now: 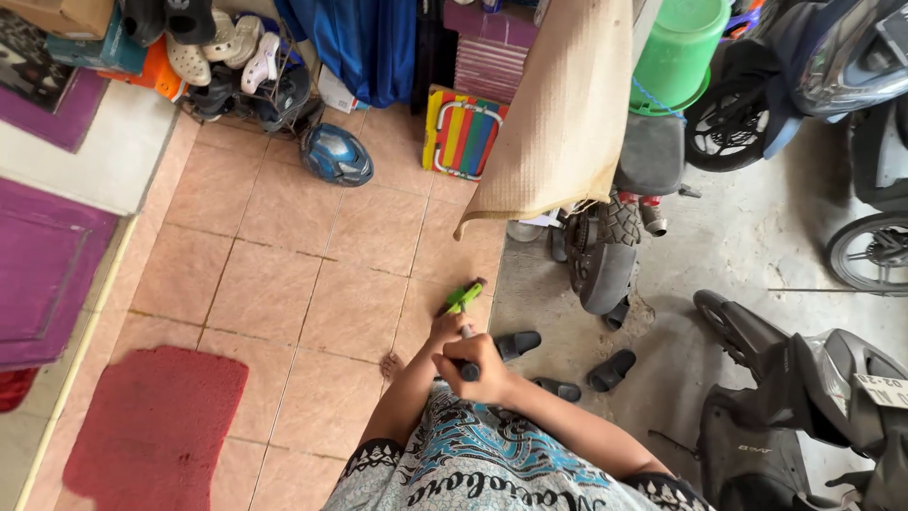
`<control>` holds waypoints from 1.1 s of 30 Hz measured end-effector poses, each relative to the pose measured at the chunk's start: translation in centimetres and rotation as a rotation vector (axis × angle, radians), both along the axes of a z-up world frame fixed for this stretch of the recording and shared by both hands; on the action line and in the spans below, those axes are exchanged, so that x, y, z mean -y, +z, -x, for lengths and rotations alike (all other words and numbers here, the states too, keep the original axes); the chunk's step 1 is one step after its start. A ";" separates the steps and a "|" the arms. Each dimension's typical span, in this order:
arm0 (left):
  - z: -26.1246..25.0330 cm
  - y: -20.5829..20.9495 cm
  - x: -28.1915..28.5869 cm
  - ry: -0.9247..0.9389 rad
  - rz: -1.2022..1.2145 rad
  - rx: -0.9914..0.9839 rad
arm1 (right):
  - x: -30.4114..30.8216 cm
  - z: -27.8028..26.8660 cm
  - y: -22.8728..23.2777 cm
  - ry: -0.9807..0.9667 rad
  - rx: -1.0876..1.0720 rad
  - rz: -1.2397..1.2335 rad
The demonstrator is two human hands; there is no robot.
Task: The person sweeps a tiled floor with a green broom in a cluttered area. They move the broom back and forth to gather debris near a purple door and a motorcycle.
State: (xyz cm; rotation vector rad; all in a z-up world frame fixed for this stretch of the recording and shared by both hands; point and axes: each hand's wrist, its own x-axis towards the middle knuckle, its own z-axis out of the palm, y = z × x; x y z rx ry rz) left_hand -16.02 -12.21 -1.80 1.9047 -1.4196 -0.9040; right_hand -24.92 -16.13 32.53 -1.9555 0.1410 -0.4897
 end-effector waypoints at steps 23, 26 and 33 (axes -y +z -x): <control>-3.2 1.8 -2.3 -0.048 -0.156 -0.093 | 0.1 -0.3 -0.3 0.176 -0.235 -0.210; -1.6 1.9 -0.7 -0.015 0.015 -0.155 | 0.0 -0.9 0.8 0.173 -0.209 -0.146; -3.9 2.0 -1.7 0.182 -0.179 -0.024 | 1.0 -0.9 -1.0 0.077 0.181 -0.145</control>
